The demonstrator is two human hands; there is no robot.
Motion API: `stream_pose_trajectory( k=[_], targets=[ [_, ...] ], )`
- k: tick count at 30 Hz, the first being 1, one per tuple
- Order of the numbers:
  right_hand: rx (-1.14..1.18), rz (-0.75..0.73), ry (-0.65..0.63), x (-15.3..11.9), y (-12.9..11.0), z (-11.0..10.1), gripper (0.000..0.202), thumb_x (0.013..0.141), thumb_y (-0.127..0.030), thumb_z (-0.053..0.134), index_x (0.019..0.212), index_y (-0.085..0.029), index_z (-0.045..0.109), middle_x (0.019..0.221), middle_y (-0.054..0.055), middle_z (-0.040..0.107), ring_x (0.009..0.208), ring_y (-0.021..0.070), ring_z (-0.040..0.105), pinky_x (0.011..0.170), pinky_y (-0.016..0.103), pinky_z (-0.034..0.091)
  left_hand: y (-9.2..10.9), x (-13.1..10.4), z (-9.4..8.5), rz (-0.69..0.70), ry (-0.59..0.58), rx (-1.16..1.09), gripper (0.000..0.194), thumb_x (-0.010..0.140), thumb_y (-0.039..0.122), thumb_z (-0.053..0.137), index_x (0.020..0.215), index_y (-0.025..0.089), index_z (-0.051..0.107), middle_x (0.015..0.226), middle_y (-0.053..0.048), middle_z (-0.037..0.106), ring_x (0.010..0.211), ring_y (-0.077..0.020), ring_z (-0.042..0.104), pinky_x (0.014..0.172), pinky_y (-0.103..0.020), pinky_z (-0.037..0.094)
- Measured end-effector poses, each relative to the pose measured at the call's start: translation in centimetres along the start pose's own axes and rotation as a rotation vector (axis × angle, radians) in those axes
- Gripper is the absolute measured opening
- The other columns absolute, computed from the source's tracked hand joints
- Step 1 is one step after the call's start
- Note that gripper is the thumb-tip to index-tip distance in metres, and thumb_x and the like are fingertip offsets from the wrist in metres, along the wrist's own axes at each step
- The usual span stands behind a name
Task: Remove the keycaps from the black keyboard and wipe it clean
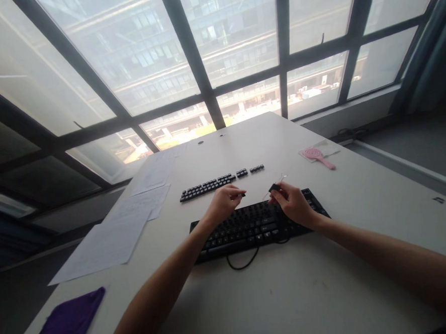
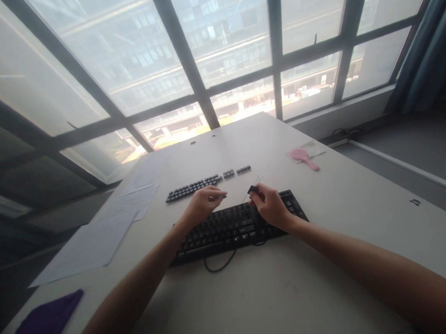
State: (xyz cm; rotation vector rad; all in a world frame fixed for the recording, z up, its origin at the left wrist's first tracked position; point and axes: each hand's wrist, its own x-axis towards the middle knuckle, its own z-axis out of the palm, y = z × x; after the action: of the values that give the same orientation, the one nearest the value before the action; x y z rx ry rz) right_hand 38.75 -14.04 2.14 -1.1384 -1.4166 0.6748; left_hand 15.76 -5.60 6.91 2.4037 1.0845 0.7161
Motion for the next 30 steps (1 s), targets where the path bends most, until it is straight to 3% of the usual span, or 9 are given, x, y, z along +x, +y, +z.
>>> stream_pose_trajectory(
  k=[4,8,15,30],
  targets=[
    [-0.008,0.002,-0.006,0.0,-0.1,0.0,0.013,0.094,-0.032,0.054,0.088,-0.021,0.06,0.074,0.004,0.07,0.072,0.0223,0.069,0.073,0.035,0.053,-4.3,3.5,0.6,-0.026,0.031,0.137,0.029,0.077,0.014,0.067,0.106,0.016,0.073,0.085,-0.004,0.075,0.075,-0.0157,0.068,0.076,-0.027,0.055],
    [-0.022,0.006,-0.006,0.0,-0.2,-0.1,0.015,0.094,-0.032,0.054,0.086,-0.021,0.059,0.073,0.004,0.07,0.07,0.0216,0.068,0.072,0.034,0.053,-6.6,5.3,1.6,0.01,0.007,0.213,0.018,0.075,0.013,0.069,0.09,0.02,0.076,0.083,-0.003,0.075,0.078,-0.0186,0.067,0.079,-0.031,0.053],
    [-0.037,0.009,-0.034,0.0,-0.2,-0.2,0.016,0.094,-0.032,0.054,0.085,-0.021,0.059,0.073,0.003,0.069,0.07,0.0211,0.067,0.071,0.033,0.052,-8.1,5.9,1.6,0.057,0.05,0.313,0.013,0.077,0.018,0.07,0.086,0.023,0.078,0.099,-0.005,0.071,0.094,-0.0217,0.06,0.094,-0.038,0.045],
    [-0.036,0.018,-0.035,0.1,-0.5,-0.3,0.018,0.094,-0.036,0.054,0.085,-0.021,0.059,0.072,0.004,0.07,0.07,0.0222,0.067,0.072,0.036,0.053,-9.5,7.4,1.3,-0.033,0.144,0.394,0.01,0.075,0.019,0.07,0.08,0.023,0.078,0.104,-0.007,0.063,0.103,-0.026,0.05,0.097,-0.043,0.042]
  ],
)
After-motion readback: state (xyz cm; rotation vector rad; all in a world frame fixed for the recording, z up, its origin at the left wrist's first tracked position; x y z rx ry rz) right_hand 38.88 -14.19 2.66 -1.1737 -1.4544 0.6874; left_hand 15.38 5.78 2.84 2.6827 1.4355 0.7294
